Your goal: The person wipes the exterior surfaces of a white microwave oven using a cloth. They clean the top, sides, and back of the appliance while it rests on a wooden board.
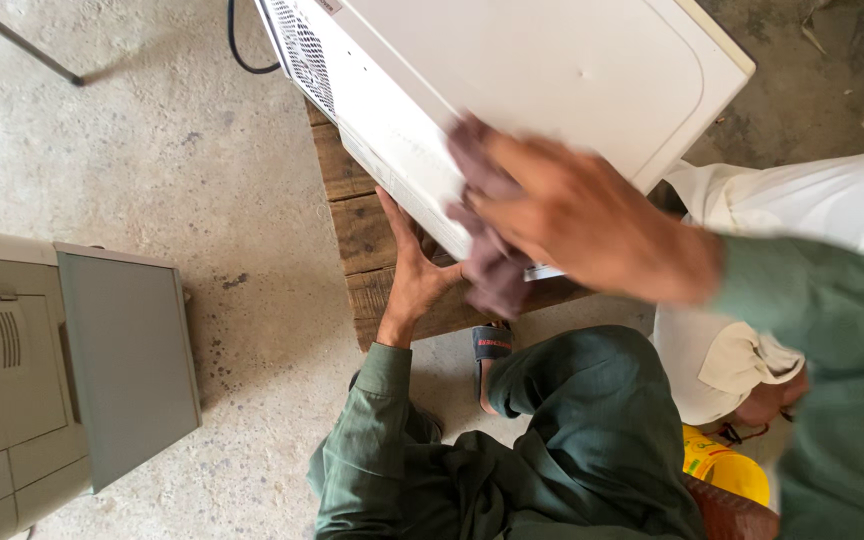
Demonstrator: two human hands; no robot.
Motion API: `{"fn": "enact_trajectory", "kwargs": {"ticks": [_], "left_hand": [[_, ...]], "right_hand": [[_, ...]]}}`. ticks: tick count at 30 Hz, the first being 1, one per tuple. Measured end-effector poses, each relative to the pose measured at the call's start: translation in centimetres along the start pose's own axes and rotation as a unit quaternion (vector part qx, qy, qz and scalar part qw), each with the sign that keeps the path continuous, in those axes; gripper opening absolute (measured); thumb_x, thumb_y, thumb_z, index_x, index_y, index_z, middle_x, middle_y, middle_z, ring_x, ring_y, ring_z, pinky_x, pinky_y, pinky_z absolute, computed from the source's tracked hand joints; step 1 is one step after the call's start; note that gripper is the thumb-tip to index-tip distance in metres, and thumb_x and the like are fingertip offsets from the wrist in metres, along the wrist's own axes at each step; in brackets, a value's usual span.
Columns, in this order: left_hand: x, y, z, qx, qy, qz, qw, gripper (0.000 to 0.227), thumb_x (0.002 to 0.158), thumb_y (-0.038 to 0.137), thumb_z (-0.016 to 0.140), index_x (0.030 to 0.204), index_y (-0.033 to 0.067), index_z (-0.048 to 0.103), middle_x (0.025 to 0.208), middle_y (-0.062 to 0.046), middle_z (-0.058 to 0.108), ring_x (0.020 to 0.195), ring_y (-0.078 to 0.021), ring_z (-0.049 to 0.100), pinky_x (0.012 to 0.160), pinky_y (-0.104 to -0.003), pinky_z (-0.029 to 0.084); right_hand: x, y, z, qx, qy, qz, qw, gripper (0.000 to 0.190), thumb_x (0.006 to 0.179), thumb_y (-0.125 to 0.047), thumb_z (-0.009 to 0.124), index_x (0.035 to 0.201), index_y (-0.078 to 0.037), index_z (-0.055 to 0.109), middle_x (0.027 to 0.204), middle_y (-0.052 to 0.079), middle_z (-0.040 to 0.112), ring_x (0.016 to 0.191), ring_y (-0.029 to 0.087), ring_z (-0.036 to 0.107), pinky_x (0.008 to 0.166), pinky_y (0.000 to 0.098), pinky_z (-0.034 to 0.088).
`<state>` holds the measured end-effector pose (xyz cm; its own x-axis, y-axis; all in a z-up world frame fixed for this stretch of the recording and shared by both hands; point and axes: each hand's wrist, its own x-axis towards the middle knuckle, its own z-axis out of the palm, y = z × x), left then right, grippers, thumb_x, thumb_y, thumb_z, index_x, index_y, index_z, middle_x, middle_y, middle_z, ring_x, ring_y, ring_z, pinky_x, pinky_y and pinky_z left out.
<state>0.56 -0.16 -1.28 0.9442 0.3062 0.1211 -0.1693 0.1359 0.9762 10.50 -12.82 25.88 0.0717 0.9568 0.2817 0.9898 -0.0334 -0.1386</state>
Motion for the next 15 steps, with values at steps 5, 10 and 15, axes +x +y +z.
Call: {"fn": "enact_trajectory", "kwargs": {"ticks": [5, 10, 15], "left_hand": [[-0.2, 0.8, 0.5, -0.012, -0.001, 0.014, 1.0, 0.166, 0.064, 0.049, 0.095, 0.159, 0.0237, -0.039, 0.178, -0.025, -0.021, 0.167, -0.0423, 0.01, 0.134, -0.059, 0.027], [-0.5, 1.4, 2.8, -0.004, 0.003, 0.042, 0.999, 0.173, 0.066, 0.033, 0.102, 0.151, 0.0193, -0.048, 0.172, -0.028, -0.026, 0.167, -0.0425, 0.004, 0.137, -0.054, 0.017], [-0.7, 2.5, 4.6, -0.01, 0.05, 0.018, 0.999, 0.174, 0.062, 0.025, 0.101, 0.15, 0.0134, -0.049, 0.174, -0.03, -0.024, 0.161, -0.0365, 0.015, 0.134, -0.046, 0.023]], "right_hand": [[-1.9, -0.2, 0.2, -0.098, -0.021, -0.002, 0.995, 0.022, 0.09, -0.02, 0.082, 0.103, -0.003, 0.077, 0.099, 0.008, 0.058, 0.086, 0.02, 0.061, 0.068, 0.0287, 0.06], [4.5, 5.5, 4.1, -0.11, 0.035, -0.017, 0.993, 0.021, 0.098, -0.02, 0.084, 0.102, -0.001, 0.075, 0.104, 0.011, 0.058, 0.085, 0.018, 0.058, 0.07, 0.0287, 0.057], [9.0, 9.7, 6.0, -0.003, 0.081, -0.081, 0.993, 0.02, 0.095, -0.016, 0.09, 0.104, -0.003, 0.077, 0.116, 0.011, 0.061, 0.107, 0.021, 0.063, 0.088, 0.0337, 0.059]]}}
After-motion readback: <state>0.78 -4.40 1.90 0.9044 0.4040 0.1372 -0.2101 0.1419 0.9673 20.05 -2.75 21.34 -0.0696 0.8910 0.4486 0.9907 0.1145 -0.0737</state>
